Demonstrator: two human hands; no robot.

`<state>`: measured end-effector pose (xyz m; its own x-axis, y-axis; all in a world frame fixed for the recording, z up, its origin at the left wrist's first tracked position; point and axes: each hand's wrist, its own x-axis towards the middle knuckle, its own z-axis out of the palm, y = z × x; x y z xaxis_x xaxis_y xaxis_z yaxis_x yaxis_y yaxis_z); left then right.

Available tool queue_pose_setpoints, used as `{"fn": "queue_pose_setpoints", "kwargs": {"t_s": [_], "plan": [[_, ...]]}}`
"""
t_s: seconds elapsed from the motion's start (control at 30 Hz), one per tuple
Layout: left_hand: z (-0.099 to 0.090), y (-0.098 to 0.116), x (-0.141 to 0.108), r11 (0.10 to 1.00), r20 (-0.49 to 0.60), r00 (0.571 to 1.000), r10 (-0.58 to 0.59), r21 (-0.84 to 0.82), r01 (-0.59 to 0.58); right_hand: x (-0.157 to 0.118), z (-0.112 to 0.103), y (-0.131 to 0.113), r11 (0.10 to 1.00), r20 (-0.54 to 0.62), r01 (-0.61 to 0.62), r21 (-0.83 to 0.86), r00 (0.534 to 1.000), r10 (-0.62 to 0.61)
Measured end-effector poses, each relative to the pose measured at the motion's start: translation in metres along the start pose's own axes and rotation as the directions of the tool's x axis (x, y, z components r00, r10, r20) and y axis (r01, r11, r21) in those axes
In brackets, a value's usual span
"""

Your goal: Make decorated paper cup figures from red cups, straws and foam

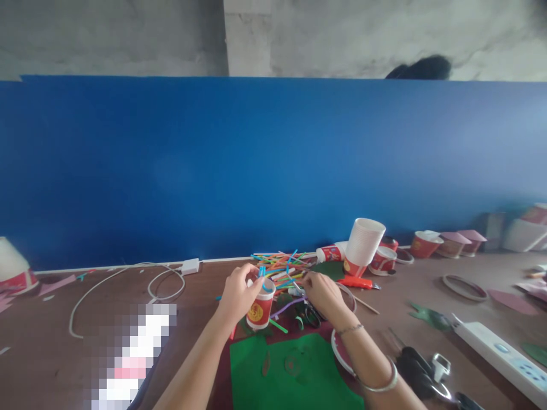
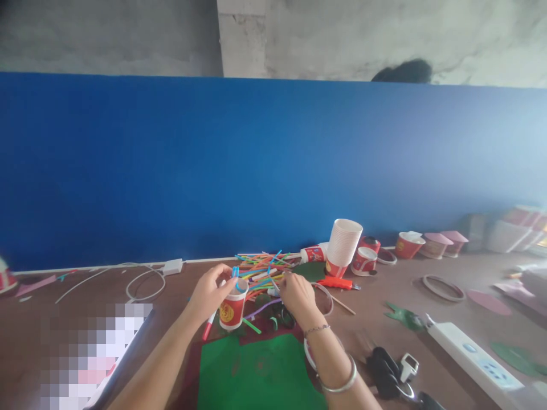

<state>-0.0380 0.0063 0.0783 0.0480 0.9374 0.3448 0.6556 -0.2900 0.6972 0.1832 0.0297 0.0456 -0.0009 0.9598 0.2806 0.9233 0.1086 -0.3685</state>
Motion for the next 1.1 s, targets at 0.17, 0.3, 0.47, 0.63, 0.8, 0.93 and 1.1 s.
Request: {"fn": "queue_pose_setpoints", "kwargs": {"t_s": [0.17, 0.3, 0.47, 0.63, 0.8, 0.93, 1.1], "plan": [[0.006, -0.003, -0.002, 1.000, 0.021, 1.000, -0.007, -0.004, 0.007, -0.006, 0.028, -0.011, 0.983, 0.102, 0.177, 0.039, 0.978, -0.180], [0.007, -0.007, -0.001, 0.995, 0.065, 0.997, -0.041, -0.088, 0.046, -0.009, 0.040, -0.015, 0.976, 0.156, 0.200, 0.083, 0.965, -0.211], [0.002, -0.010, 0.002, 0.989, 0.057, 0.996, -0.075, -0.123, 0.082, -0.010, 0.043, -0.012, 0.967, 0.241, 0.206, 0.149, 0.941, -0.237], [-0.001, -0.011, 0.003, 0.974, 0.094, 0.987, -0.130, -0.172, 0.145, -0.005, 0.039, -0.008, 0.958, 0.152, 0.169, 0.231, 0.966, -0.207], [0.004, -0.015, 0.005, 0.925, 0.135, 0.978, -0.159, -0.327, 0.195, 0.010, 0.015, 0.007, 0.956, 0.015, -0.016, 0.293, 1.000, 0.012], [0.011, -0.014, 0.005, 0.853, 0.178, 0.967, -0.182, -0.461, 0.246, 0.009, -0.008, -0.004, 0.569, 0.086, -0.193, 0.799, 0.974, 0.210], [0.024, -0.012, 0.004, 0.831, 0.182, 0.963, -0.197, -0.491, 0.263, -0.006, -0.014, -0.038, 0.224, 0.235, -0.242, 0.944, 0.970, 0.056]]}}
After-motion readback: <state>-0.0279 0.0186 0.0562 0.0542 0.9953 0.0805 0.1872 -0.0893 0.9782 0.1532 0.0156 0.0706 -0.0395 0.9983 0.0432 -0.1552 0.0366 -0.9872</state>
